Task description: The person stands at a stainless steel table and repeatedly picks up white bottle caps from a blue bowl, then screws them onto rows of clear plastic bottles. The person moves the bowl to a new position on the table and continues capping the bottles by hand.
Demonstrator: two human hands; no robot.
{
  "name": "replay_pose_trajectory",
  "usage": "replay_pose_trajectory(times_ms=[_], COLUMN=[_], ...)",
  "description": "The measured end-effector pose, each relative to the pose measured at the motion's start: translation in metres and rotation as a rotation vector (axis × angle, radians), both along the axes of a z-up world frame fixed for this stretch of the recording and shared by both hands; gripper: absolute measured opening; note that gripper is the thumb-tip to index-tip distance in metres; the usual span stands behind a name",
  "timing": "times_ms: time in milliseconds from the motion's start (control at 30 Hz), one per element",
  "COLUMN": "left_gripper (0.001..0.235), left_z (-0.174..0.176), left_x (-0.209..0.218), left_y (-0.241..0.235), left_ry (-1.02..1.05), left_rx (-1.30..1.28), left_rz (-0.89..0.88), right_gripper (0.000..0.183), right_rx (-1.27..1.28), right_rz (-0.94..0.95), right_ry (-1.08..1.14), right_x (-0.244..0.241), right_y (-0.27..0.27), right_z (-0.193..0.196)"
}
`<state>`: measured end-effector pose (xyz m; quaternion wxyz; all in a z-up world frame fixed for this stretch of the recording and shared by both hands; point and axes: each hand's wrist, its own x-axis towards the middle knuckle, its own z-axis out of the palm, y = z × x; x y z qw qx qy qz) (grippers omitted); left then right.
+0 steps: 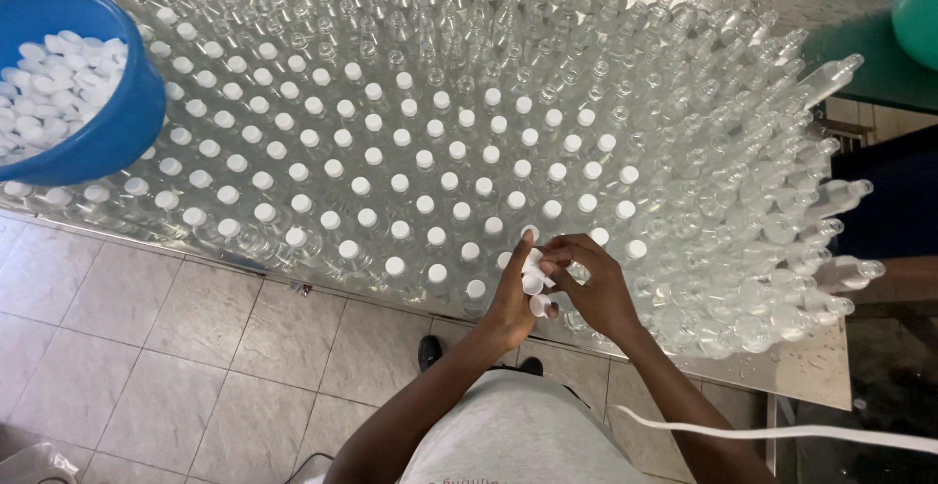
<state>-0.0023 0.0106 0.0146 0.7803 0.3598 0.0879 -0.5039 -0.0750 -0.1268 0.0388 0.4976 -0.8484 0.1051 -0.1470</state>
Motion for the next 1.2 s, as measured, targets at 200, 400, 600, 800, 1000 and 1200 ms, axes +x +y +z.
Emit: replay_pose_trajectory(times_ms=[200,400,600,800,1000,1200], left_gripper=[0.047,0.046,0.057,0.063,0.032,0.028], left_z=[0.026,0.037,-0.021,-0.002,-0.013,0.003], left_x=[0.003,0.006,0.004,0.013,0.015,0.008], left_y=[0.002,0.004,-0.008,-0.013,-0.011,0.005], left_ry=[-0.027,-0.027,-0.037,-0.028,0.02,0.01], left_rx=[-0.021,-0.082,-0.143,-0.191,-0.086,-0.025], left_rz=[-0.076,-0.287,-0.361,-0.275,-0.18,-0.08], right_gripper=[0.069,0.052,0.046,0.038,0.04,0.038], right_rx=[0.178,0.45,0.567,0.637,-0.7,-0.753], right_rz=[0.004,0.164,0.201,-0.07,-0.15,-0.017], right_ry=[0.309,0.369,0.252,0.081,0.099,0.261], right_x=[0.004,0.008,0.01,0.015,0.079,0.134], right_y=[0.002,-0.009,-0.021,-0.061,-0.222,-0.293], right_z=[0.048,0.061,0.046,0.023,-0.023,-0.078])
